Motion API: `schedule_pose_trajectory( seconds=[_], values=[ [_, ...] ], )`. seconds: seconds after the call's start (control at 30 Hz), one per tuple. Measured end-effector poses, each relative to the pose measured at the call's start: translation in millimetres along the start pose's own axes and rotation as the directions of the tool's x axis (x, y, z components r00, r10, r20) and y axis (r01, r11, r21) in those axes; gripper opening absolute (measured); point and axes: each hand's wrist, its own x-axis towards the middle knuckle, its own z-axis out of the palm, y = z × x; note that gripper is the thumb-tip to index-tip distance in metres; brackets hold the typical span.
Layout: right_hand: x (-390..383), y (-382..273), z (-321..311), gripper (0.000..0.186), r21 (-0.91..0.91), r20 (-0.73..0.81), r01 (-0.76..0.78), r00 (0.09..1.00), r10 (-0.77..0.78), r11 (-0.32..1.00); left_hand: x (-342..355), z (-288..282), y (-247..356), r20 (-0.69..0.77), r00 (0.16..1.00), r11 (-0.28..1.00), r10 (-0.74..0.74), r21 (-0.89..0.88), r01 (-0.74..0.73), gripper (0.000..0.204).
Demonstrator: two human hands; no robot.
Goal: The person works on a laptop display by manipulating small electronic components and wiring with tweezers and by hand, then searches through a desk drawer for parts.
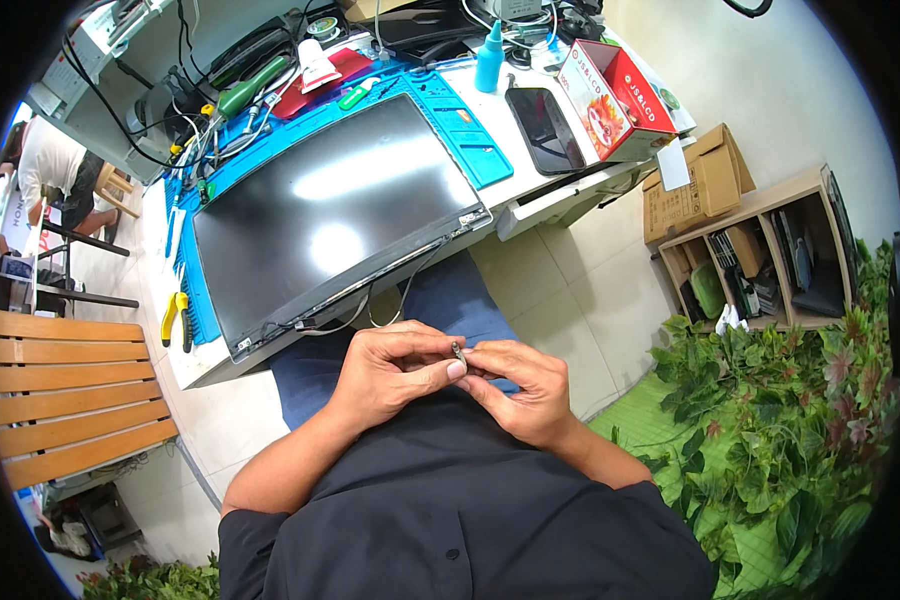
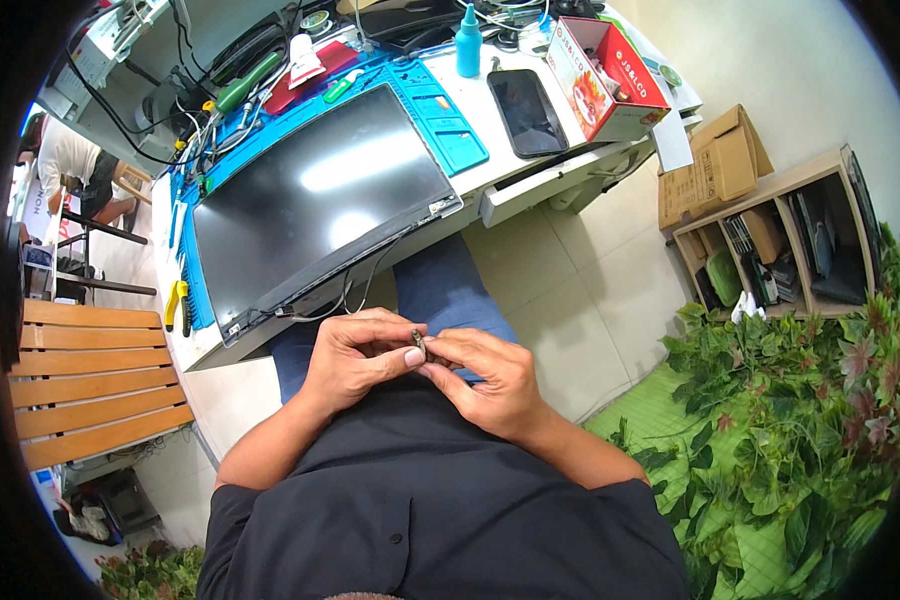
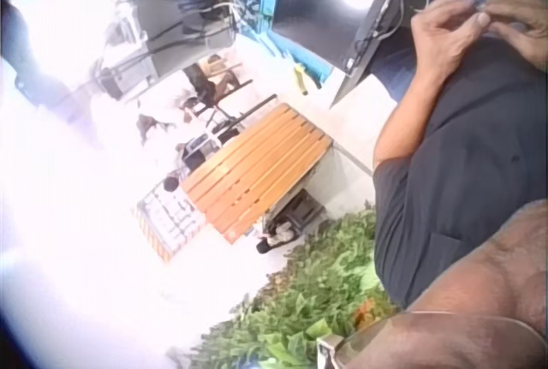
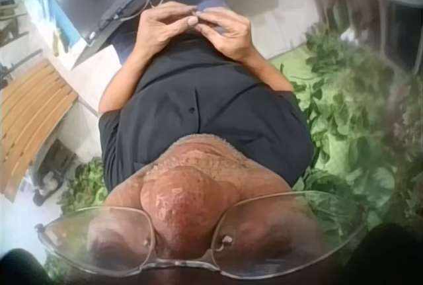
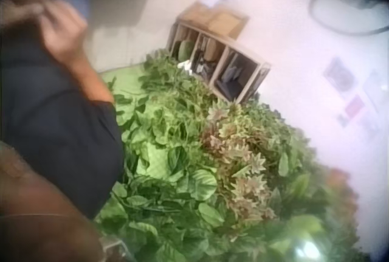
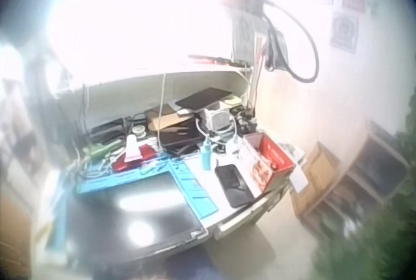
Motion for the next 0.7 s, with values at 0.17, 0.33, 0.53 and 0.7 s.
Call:
schedule_pose_trajectory(
  seconds=[0.17,0.33,0.53,0.7],
  values=[
    [-0.8,-4.0,-0.9,0.028,0.038,-0.004,-0.023,1.000,0.023,0.999,0.2,-2.5,4.1,0.030,1.000,1.000,0.005,-0.015,-0.004,0.024],
    [5.0,-4.5,1.6,0.022,-0.048,-0.008,0.072,0.997,-0.072,0.996,-0.9,0.5,1.5,-0.041,0.998,0.996,0.057,0.072,-0.054,0.020],
    [-4.8,-0.6,6.1,0.015,0.316,0.025,-0.190,0.981,0.192,0.929,-2.7,6.9,3.1,-0.049,0.992,0.981,0.119,0.162,-0.110,0.018],
    [-5.0,16.2,0.2,0.015,0.689,0.255,-0.482,0.860,0.442,0.542,-3.0,3.1,-0.9,-0.005,0.998,0.995,0.060,0.078,-0.059,0.019]
  ],
)
